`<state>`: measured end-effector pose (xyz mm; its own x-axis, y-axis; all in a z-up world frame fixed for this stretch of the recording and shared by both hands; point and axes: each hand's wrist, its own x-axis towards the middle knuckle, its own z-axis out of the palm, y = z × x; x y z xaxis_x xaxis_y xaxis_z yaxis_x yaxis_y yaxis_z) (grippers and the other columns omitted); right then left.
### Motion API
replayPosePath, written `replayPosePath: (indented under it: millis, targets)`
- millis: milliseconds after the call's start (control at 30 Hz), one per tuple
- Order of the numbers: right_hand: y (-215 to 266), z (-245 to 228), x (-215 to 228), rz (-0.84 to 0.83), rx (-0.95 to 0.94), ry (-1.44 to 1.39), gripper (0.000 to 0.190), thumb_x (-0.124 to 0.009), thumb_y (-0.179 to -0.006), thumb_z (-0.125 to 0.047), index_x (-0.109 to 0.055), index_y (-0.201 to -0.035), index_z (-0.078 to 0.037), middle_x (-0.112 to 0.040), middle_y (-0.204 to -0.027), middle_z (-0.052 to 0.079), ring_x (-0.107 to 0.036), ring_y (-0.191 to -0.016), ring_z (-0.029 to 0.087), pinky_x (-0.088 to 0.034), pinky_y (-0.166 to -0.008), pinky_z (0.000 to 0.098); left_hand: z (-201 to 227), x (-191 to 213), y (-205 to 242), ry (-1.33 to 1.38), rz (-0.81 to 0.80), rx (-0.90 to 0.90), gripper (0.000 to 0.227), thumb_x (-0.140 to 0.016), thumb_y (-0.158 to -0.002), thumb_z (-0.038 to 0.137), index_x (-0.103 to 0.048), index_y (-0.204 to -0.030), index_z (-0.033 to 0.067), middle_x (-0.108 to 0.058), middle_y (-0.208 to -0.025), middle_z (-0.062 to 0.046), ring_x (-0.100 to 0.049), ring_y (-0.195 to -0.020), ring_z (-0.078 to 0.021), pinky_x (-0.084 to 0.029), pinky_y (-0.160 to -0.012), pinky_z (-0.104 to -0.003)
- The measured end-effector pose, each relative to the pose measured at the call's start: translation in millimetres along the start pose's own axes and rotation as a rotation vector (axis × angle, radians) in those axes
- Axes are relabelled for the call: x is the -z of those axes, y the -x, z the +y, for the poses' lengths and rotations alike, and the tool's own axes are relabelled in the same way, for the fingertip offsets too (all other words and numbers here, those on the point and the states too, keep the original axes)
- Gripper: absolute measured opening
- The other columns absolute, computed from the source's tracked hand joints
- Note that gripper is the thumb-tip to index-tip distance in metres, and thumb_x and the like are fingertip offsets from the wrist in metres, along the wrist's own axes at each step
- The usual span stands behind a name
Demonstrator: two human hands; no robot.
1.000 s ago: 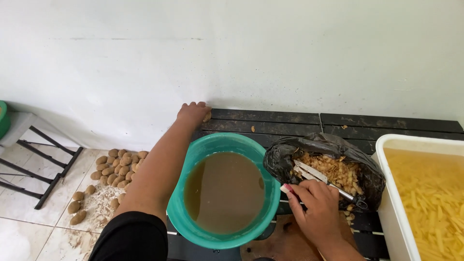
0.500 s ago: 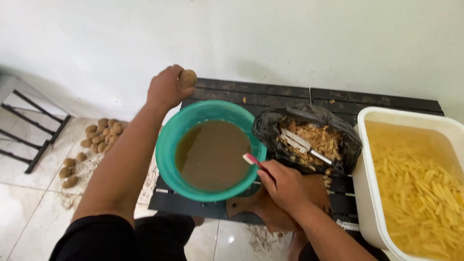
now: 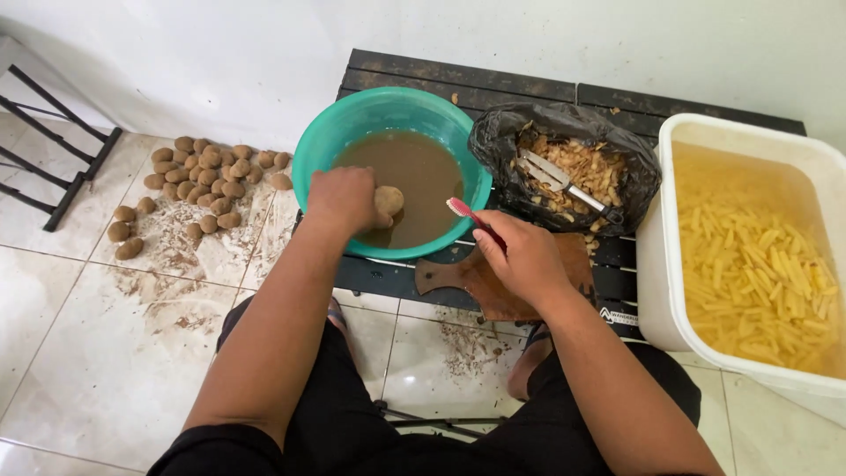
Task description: Cutting potatoes into strips on a board and cleaning a potato with a toothbrush in a bowl of water.
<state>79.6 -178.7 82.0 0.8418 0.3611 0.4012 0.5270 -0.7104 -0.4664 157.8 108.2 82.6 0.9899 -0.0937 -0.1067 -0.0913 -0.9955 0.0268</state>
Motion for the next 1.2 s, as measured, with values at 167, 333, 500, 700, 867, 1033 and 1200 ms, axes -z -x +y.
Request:
replayPosePath:
  millis: [167,333,500,700,867,1033,1200]
  targets:
    - [-1,4,7,0.034,-0.056,-0.041,0.026,-0.064,-0.101,-0.029,-0.073,-0.121,-0.015,-0.078,-0.104,0.011,-0.074,-0.098,0.034,-0.06,-0.081,0.0438,10,4,1,0.069,-0.048,-0.035,0.05,-0.079,-0.075,0.058,-0.075,-0.109,0.0218,-0.075,-0.108,-0.003,-0.071,-0.111,-0.028,-0.052,-0.093,-0.055]
    - [-3,-3,14,0.004,-0.159,-0.133,0.026,-0.063,-0.1,-0.026,-0.075,-0.12,-0.015,-0.079,-0.103,0.012,-0.074,-0.098,0.035,-0.06,-0.081,0.0453,8,13,9,0.048,0.013,-0.165,0.041,-0.074,-0.089,0.047,-0.069,-0.123,0.0266,-0.07,-0.11,0.001,-0.069,-0.112,-0.0248,-0.052,-0.095,-0.052]
    - [6,1,1,0.053,-0.139,-0.226,0.028,-0.06,-0.101,-0.019,-0.076,-0.122,-0.008,-0.078,-0.099,0.018,-0.074,-0.094,0.039,-0.06,-0.079,0.046,22,8,12,0.179,-0.026,-0.197,0.039,-0.073,-0.091,0.04,-0.073,-0.127,0.0229,-0.072,-0.115,-0.004,-0.068,-0.112,-0.0281,-0.051,-0.096,-0.049]
    - [2,-3,-3,0.033,-0.115,-0.271,0.028,-0.06,-0.1,-0.017,-0.075,-0.121,-0.004,-0.077,-0.097,0.023,-0.073,-0.092,0.045,-0.058,-0.076,0.051,24,8,16,0.153,-0.024,-0.191,0.043,-0.08,-0.086,0.04,-0.075,-0.126,0.024,-0.072,-0.119,-0.003,-0.065,-0.116,-0.026,-0.048,-0.1,-0.048]
    - [8,5,-6,0.037,-0.133,-0.289,0.028,-0.062,-0.1,-0.017,-0.076,-0.121,-0.005,-0.077,-0.099,0.023,-0.073,-0.094,0.045,-0.059,-0.079,0.0505,28,-4,12,0.105,-0.003,-0.207,0.048,-0.086,-0.079,0.041,-0.073,-0.121,0.0201,-0.07,-0.114,-0.006,-0.066,-0.112,-0.0277,-0.049,-0.097,-0.051]
    - [8,0,-3,0.033,-0.146,-0.305,0.028,-0.063,-0.099,-0.017,-0.077,-0.12,-0.006,-0.079,-0.099,0.02,-0.074,-0.093,0.042,-0.059,-0.079,0.048,34,-12,1,0.052,0.002,-0.194,0.048,-0.087,-0.077,0.042,-0.072,-0.117,0.0198,-0.07,-0.108,-0.009,-0.068,-0.106,-0.0281,-0.052,-0.094,-0.049]
    - [4,-5,4,0.033,-0.139,-0.33,0.028,-0.061,-0.1,-0.017,-0.076,-0.121,-0.006,-0.077,-0.098,0.022,-0.074,-0.092,0.043,-0.059,-0.075,0.0481,-3,5,-8,0.254,0.093,-0.065,0.029,-0.063,-0.098,0.035,-0.072,-0.113,0.012,-0.075,-0.1,-0.016,-0.074,-0.102,-0.0372,-0.055,-0.086,-0.058]
